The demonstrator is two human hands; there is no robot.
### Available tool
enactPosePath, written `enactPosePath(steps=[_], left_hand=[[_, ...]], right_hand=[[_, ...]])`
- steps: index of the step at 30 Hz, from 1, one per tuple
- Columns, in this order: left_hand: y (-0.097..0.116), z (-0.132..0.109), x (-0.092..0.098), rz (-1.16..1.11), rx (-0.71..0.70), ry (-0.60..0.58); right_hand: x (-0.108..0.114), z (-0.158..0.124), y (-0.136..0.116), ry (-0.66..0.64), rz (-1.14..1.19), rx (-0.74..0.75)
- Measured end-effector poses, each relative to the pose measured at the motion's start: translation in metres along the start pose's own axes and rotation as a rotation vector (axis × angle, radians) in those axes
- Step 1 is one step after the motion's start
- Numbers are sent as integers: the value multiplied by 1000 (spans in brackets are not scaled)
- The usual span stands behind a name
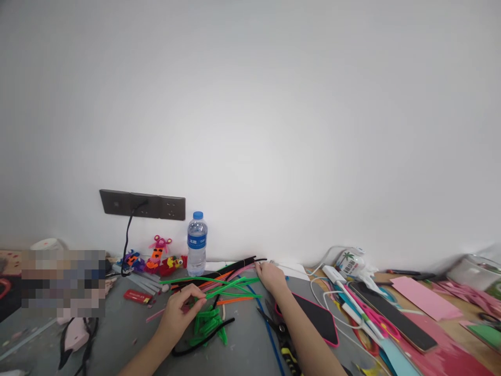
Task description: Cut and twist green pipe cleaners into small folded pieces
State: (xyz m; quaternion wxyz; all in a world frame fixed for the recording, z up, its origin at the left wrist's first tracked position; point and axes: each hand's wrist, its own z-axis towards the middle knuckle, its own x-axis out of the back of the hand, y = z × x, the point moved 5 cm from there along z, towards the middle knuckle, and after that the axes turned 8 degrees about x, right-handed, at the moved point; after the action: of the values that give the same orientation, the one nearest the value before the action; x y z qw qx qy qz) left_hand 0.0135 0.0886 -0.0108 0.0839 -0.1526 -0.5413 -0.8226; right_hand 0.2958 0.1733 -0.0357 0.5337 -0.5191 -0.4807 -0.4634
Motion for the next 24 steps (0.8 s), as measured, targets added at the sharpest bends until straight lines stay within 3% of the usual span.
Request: enactPosePath(steps=[9, 24], left_hand=[[10, 7, 0, 34, -19, 40], [3, 16, 0, 71, -37, 79]], right_hand=[[4, 12, -4, -64, -87, 28], [-3, 26, -11, -30, -113, 68]])
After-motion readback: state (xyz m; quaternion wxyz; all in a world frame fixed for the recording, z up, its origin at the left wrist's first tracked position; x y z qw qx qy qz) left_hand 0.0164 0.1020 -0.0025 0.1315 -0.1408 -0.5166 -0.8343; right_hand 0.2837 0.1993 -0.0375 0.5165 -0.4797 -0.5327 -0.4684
